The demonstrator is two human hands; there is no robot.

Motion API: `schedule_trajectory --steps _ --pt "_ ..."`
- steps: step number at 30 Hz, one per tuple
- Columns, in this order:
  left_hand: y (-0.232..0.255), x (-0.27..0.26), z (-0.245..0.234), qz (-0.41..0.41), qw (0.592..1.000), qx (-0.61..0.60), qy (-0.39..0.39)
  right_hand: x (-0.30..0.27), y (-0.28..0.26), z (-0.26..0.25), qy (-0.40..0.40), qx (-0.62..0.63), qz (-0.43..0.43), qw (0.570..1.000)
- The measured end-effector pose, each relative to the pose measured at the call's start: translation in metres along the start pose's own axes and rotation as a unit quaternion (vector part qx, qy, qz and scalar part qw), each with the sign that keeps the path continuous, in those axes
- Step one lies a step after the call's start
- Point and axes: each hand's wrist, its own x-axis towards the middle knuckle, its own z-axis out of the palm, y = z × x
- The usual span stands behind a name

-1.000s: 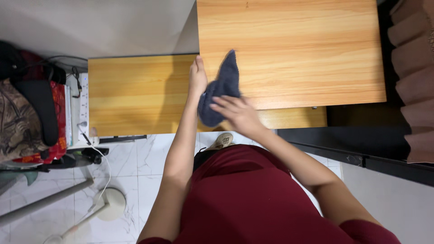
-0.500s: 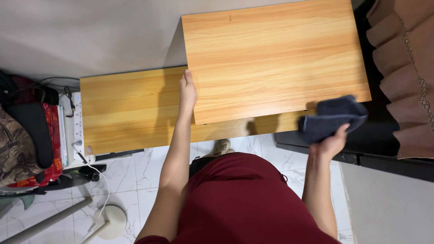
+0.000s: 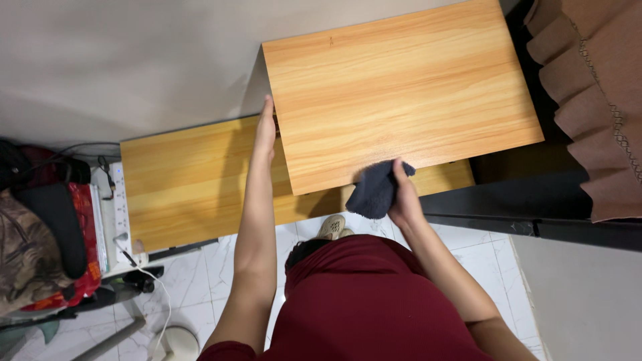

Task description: The person wipes the surfaces of two wooden tables using a dark cloth. They repeatedly wipe the tabletops and edges, moving the cloth back and forth across the surfaces.

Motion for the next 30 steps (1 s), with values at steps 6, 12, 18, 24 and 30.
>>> schedule_trajectory --steps 6,12,18,24,30 --pt "0.01 0.019 0.01 0.035 0.98 -0.157 -0.121 0.009 0.016 0.021 0.021 -0.025 -0.11 0.993" --pt "-0.015 0.028 0.009 0.06 0.942 -0.295 -0.152 0.008 0.026 0.015 -0.011 -0.007 -0.207 0.978" --pt "-0.023 -0.04 0.006 0.081 0.942 -0.313 -0.087 -0.044 0.021 0.008 0.026 0.004 -0.188 0.982" --pt "-0.014 -0.161 -0.014 0.123 0.938 -0.319 -0.054 -0.098 0.051 -0.031 -0.028 -0.018 -0.192 0.981" --pt "-0.017 -0.273 -0.033 0.13 0.916 -0.377 0.035 -0.136 0.065 -0.049 -0.072 -0.104 -0.166 0.978"
